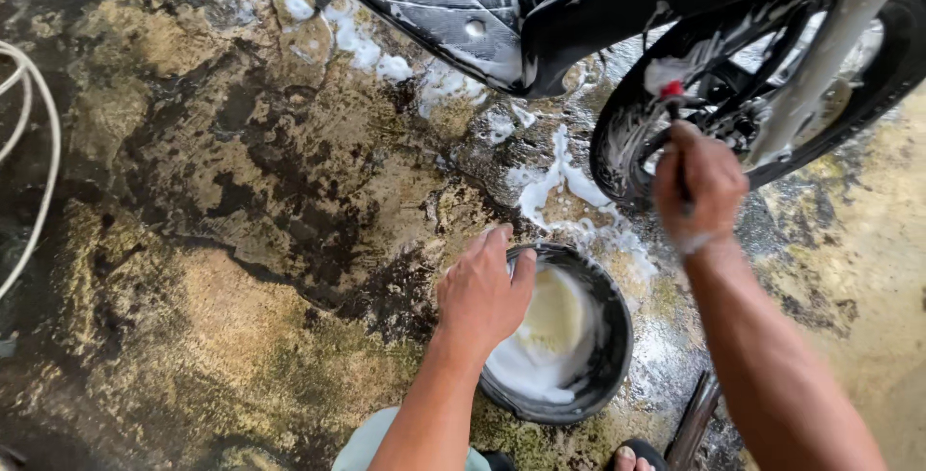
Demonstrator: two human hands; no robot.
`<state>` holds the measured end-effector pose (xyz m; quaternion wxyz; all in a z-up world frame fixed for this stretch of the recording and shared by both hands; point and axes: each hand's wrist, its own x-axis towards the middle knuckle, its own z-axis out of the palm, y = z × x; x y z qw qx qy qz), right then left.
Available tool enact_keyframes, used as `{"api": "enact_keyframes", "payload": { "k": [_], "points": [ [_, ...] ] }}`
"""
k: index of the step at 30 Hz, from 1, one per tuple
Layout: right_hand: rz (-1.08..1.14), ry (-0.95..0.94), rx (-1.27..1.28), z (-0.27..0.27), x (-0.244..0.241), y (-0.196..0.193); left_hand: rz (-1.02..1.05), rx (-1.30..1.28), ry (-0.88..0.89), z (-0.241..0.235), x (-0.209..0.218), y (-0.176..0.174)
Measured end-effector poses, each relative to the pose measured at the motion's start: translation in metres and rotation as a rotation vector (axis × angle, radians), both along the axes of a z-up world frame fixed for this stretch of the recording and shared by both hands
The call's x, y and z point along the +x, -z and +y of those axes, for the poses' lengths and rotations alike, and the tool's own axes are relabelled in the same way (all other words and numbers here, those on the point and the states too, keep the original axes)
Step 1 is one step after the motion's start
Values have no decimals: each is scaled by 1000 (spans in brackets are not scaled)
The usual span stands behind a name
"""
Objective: The person scrubs the front wheel and tire of a motorcycle using a brush and soapy water from a bucket. They then switch to a sponge to wash the front fairing and headlight area of the motorcycle.
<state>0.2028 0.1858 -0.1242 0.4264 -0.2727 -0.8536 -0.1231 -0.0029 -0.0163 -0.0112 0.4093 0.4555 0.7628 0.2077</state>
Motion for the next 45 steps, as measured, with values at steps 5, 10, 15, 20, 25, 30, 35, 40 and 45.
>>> {"api": "enact_keyframes", "payload": {
  "k": [5,10,15,20,25,30,35,40,45],
  "points": [
    [-30,-19,-110,-28,-38,4,-6,16,15,5,4,5],
    [109,114,-115,-23,-34,-63,9,-42,-9,3,5,16],
    [-177,111,-112,-35,-50,-53,-21,18,18,5,3,7],
    [-2,180,-24,8,-43,-70,-49,40,25,3,3,2],
    [91,236,-271,-35,-70,-70,-68,40,8,5,2,1],
    [356,173,-65,3,-56,-48,-71,65,14,3,1,1],
    [505,160,-135,-53,-75,-29,-62,14,9,-1,0,6],
    [556,262,-95,-45,-80,-29,-56,3,17,0,2,6],
    [928,247,-299,-36,-90,3,-60,52,10,0,1,4]
  ]
}}
